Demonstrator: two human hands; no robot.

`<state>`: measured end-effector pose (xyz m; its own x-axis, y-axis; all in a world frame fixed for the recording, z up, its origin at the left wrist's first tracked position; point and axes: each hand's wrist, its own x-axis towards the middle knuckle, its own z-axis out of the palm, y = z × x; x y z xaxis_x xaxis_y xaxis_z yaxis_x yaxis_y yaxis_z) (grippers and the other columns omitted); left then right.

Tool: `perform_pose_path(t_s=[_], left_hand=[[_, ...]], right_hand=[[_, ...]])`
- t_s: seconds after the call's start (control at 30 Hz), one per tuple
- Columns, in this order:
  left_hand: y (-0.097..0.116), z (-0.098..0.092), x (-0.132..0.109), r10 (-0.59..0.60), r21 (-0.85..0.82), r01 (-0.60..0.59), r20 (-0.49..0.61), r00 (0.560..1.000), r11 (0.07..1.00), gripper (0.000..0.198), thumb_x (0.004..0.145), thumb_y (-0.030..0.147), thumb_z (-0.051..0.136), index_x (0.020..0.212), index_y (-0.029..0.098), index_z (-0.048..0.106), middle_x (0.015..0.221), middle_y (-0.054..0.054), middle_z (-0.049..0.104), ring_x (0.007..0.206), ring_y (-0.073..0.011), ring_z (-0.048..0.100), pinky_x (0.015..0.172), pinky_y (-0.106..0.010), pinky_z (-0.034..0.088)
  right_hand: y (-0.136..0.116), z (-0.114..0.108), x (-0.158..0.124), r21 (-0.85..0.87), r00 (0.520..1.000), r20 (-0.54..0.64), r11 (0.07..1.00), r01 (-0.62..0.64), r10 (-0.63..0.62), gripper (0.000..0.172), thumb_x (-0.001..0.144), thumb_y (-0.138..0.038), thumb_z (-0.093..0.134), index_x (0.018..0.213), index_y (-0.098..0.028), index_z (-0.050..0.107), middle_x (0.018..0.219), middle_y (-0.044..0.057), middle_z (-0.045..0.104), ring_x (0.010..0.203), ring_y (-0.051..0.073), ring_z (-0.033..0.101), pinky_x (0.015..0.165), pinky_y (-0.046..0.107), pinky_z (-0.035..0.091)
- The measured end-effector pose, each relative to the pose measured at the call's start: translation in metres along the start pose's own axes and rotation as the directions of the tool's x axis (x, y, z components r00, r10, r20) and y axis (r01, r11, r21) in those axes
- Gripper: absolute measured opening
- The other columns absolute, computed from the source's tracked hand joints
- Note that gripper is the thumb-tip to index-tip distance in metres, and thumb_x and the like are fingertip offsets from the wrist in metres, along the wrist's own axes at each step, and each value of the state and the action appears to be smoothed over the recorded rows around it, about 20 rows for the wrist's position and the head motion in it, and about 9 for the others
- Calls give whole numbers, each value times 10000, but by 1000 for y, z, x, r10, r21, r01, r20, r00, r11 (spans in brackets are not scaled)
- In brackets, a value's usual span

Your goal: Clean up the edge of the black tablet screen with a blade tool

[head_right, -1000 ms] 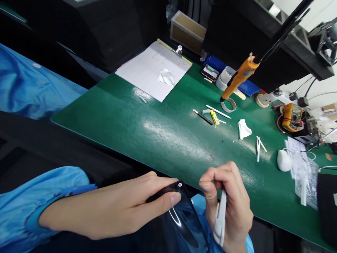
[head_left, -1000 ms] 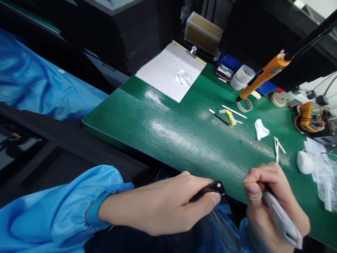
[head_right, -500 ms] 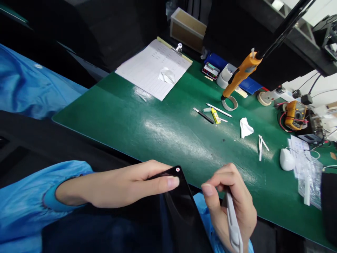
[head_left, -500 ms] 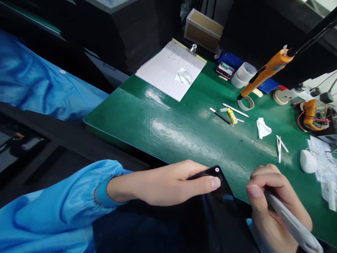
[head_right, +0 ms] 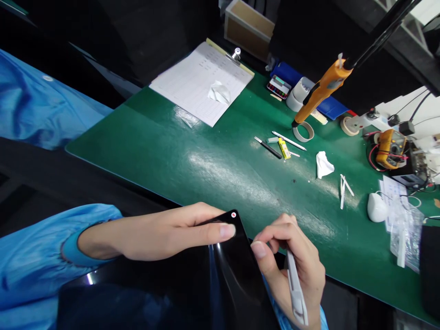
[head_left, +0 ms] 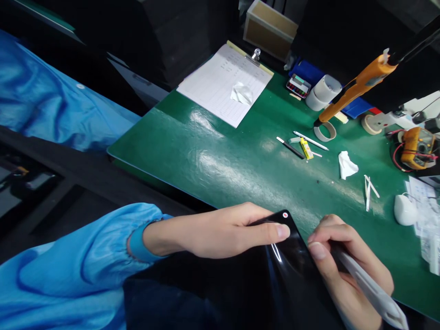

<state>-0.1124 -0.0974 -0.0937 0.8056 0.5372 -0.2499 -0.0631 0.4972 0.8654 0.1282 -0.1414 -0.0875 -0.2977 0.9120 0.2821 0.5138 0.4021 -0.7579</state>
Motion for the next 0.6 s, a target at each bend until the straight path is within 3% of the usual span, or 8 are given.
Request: perform_pose_path(t_s=[0.17, 0.37, 0.6], left_hand=[[1, -1, 2, -32, -42, 32, 5, 999, 999, 459, 1055, 558, 739, 789, 244, 536, 824, 53, 453, 786, -172, 404, 773, -315, 392], [-6, -4, 8, 39, -151, -36, 16, 999, 988, 244, 1098, 311, 608, 868, 231, 625, 860, 46, 498, 803, -169, 418, 820, -288, 418], [-19, -7, 12, 91, -221, -80, 41, 995, 972, 257, 1127, 275, 593, 879, 224, 639, 864, 50, 492, 794, -164, 394, 828, -266, 424]], right_hand=[[-3, -1, 0, 30, 1000, 8, 999, -22, 22, 219, 1164, -247, 667, 946, -265, 651, 742, -55, 611, 670, 130, 552, 616, 266, 425], [-10, -1, 2, 97, 997, 15, 992, -75, 74, 259, 1159, -238, 642, 903, -268, 660, 736, -50, 622, 657, 137, 566, 611, 272, 416], [-7, 3, -3, 130, 987, 20, 979, -158, 157, 288, 1168, -276, 647, 880, -268, 658, 744, -40, 610, 663, 147, 568, 599, 279, 402]])
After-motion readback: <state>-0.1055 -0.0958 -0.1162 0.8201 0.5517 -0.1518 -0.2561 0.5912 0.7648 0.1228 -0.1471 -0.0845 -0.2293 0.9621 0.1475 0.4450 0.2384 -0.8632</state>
